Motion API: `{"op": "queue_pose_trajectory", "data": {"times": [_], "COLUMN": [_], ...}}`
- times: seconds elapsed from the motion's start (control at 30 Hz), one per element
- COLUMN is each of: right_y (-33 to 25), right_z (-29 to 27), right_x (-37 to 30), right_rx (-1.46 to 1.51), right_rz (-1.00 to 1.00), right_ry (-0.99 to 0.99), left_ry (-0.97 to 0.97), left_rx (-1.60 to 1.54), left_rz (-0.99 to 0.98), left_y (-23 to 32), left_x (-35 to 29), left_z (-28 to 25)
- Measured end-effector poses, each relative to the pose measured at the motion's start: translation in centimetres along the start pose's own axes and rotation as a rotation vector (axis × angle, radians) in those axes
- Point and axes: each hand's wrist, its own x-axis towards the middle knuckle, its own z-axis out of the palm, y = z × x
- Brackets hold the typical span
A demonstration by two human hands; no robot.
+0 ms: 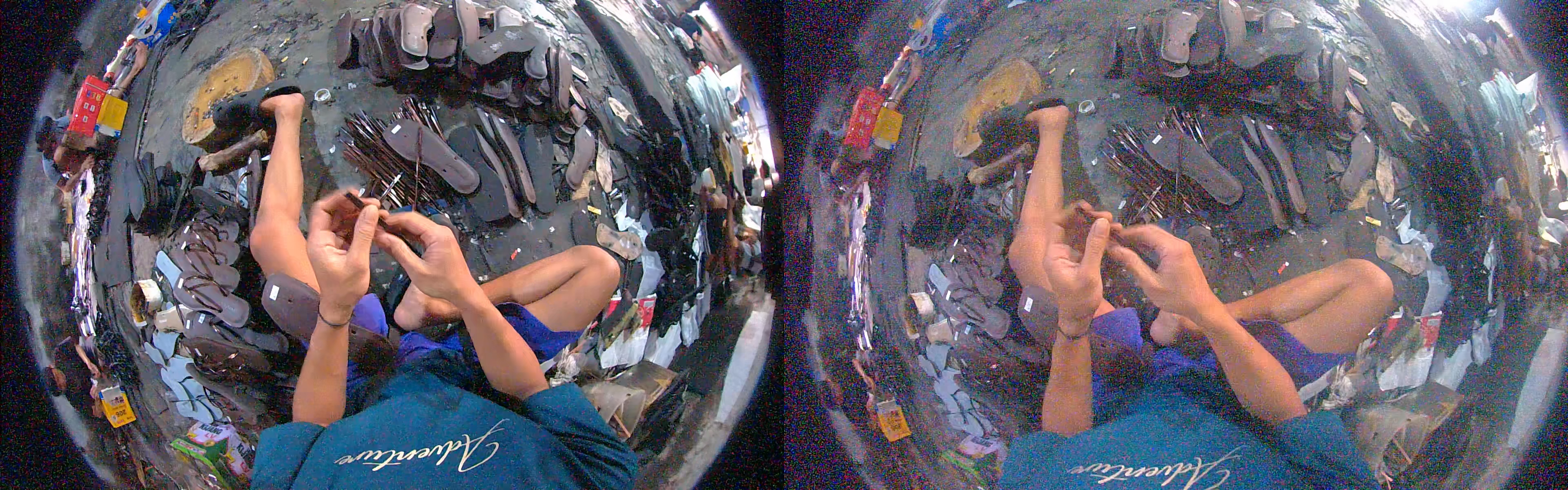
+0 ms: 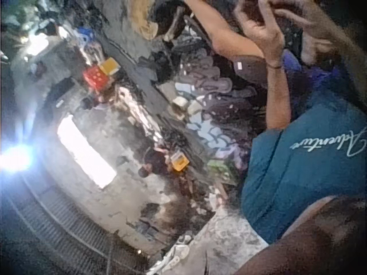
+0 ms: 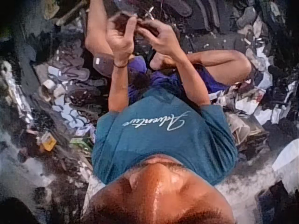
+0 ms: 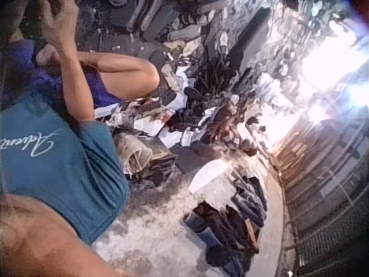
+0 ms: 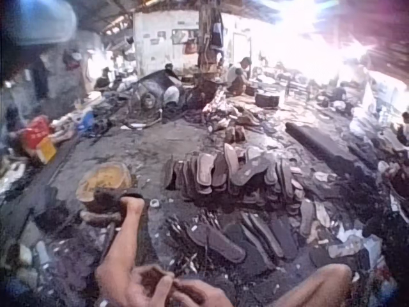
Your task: The person sits on the floor and assembles sandals by inserting thin straps through holes in the sole and securing them. The person handles multiple sandals and straps, repeatedly threading and adjusting the straps to complete each unit.
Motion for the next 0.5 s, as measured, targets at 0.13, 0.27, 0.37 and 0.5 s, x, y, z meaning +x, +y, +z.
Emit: {"op": "queue_pose_trajectory", "data": {"times": [0.13,0.27,0.37,0.5], "right_y": [3.5,8.6,13.7,17.2], "right_z": [-1.4,1.7,7.4,10.0], "right_x": [2.1,6.0,8.8,6.8], "right_rx": [0.202,-0.412,-0.896,-1.141], "right_rz": [0.099,-0.004,-0.377,-0.616], "right_ry": [0.137,0.072,-0.351,-0.704], "left_ry": [0.315,0.466,0.424,0.438], "left_rx": [0.125,0.010,0.091,0.247], "left_rz": [0.179,0.152,0.089,0.078], "left_y": [3.0,6.2,6.1,4.4], "left_x": [1.4,-0.1,-1.3,-2.3], "left_z": [-5.5,-12.0,-11.7,-10.4]}}
